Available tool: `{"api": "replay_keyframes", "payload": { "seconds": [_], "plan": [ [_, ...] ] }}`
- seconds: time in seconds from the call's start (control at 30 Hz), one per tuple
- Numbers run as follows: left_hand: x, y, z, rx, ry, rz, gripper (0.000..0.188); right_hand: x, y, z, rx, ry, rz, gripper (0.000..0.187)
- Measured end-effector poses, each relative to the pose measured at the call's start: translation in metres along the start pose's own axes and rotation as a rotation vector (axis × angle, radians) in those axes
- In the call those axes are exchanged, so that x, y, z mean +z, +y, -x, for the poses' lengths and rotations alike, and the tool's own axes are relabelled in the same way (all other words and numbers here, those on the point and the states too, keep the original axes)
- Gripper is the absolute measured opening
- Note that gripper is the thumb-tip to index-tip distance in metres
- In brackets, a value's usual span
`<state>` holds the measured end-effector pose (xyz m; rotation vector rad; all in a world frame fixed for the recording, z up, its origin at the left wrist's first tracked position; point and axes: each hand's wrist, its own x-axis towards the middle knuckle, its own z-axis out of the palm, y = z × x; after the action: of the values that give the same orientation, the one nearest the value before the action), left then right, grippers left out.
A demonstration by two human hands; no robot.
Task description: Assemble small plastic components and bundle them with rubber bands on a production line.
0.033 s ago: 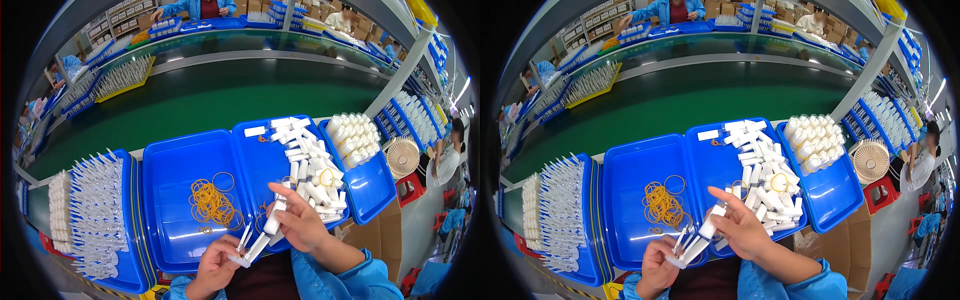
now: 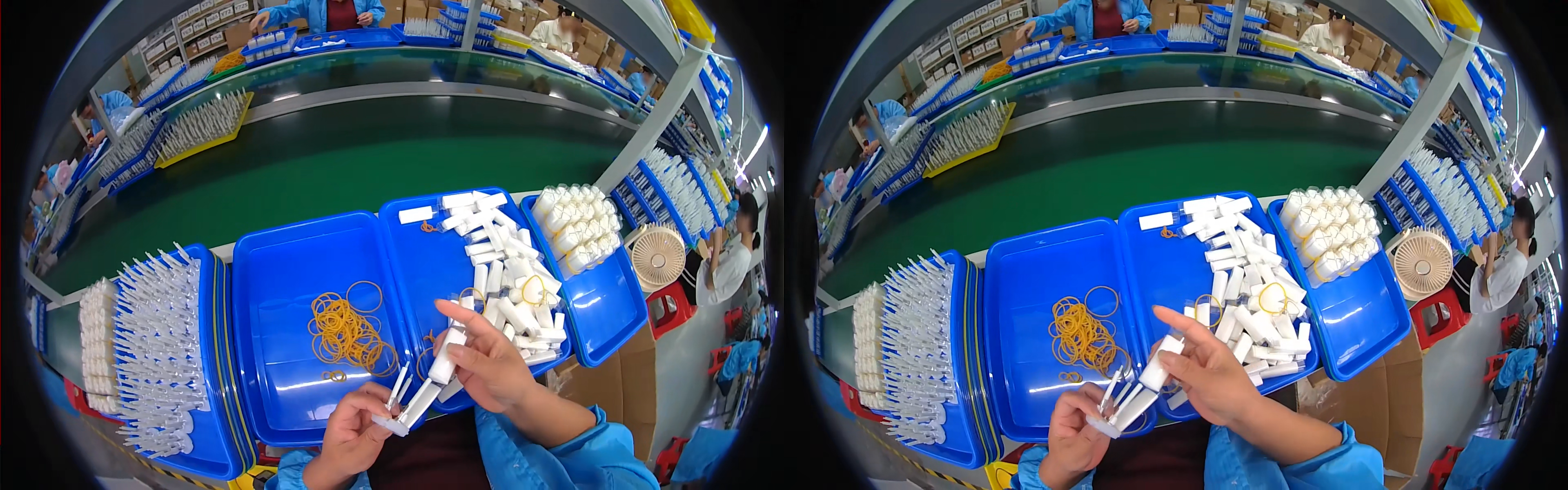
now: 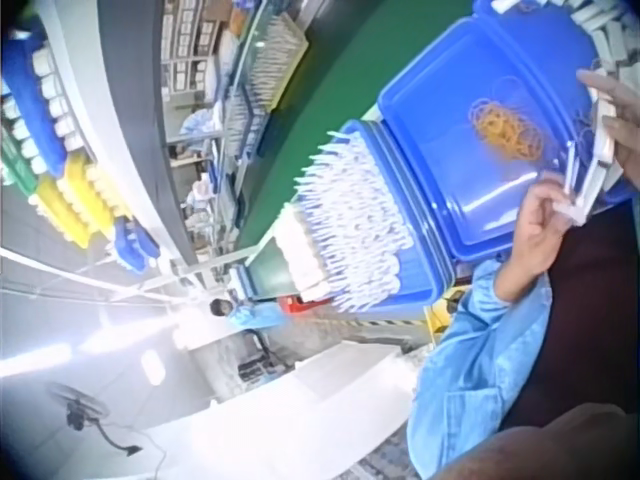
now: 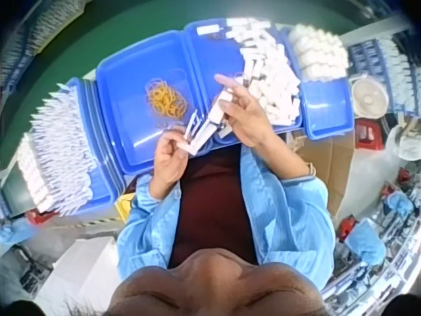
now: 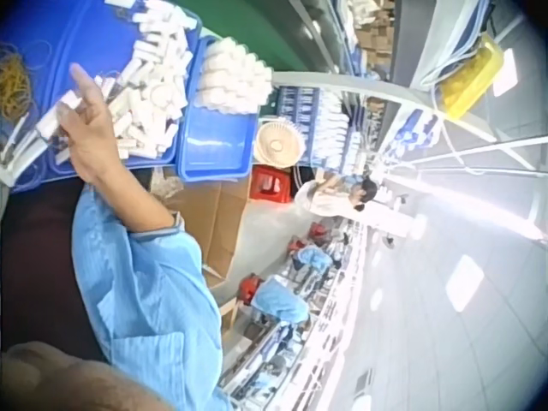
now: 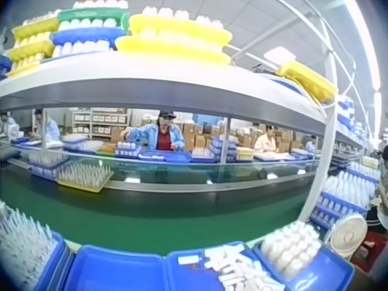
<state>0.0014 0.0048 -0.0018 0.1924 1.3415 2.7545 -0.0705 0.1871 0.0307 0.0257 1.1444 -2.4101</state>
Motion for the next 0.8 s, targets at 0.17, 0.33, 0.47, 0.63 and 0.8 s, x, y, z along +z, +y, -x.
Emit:
{"api": "replay_keyframes", "payload": {
  "seconds": [0.17,0.33,0.47,0.63,0.8],
  "plan": [
    [-0.004,-0.008,-0.004,0.063,-0.058,0.077,0.015,0.002,0.002,-0.002,-0.023,0.032,-0.073,0.055],
    [-0.005,-0.01,-0.006,0.058,-0.056,0.111,0.014,0.0,0.004,-0.003,-0.057,0.052,-0.066,0.055],
    [-0.006,-0.013,-0.005,0.045,-0.049,0.149,0.015,0.0,0.005,-0.004,-0.056,0.042,-0.073,0.054],
    [-0.007,-0.014,-0.004,0.03,-0.007,0.217,0.016,-0.001,0.004,-0.003,-0.022,0.04,-0.115,0.052],
    [-0.007,-0.016,-0.004,0.041,0.016,0.274,0.014,-0.002,0.005,-0.002,-0.014,0.057,-0.169,0.047]
  ]
}}
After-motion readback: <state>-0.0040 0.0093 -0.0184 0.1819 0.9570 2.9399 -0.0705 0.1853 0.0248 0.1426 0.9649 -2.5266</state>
